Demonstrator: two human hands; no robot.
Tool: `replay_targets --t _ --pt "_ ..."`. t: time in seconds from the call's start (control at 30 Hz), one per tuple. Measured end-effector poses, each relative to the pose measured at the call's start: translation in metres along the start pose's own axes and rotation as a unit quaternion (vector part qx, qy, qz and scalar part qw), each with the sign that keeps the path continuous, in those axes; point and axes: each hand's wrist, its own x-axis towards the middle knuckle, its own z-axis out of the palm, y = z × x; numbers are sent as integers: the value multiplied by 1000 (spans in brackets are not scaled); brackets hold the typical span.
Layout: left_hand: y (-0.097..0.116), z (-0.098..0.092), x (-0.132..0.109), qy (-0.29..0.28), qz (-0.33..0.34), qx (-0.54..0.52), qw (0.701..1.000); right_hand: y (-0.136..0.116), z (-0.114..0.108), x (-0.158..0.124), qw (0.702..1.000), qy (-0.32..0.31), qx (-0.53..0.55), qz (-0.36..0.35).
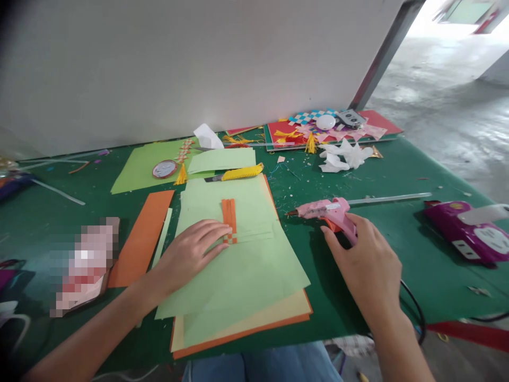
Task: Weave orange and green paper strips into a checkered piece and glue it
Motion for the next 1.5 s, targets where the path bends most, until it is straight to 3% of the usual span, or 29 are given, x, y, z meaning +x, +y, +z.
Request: replay_targets --t 0.13,0.33,0.5,0.67,1.1,1.37,1.5 --pt "-19 -5 0 5 93 -31 995 -1 0 -1 1000 1 2 1" --pt "-28 -10 3 -31 98 -101 990 -2 -1 0 1000 -2 3 5" --pt "-17 -11 9 42 167 6 985 -5 -2 0 1000 -7 -3 11" --pt "-14 -13 14 14 235 77 969 -4 -1 0 1000 -8 -10 8" --pt "-18 -12 19 66 249 68 964 -4 -1 -2 1000 -11 -15 18" --pt "-19 -5 12 71 216 66 972 -6 -2 -1 1000 -14 -18 16" --pt "-18 5 8 89 164 33 982 -6 -3 -1 1000 -15 -18 13"
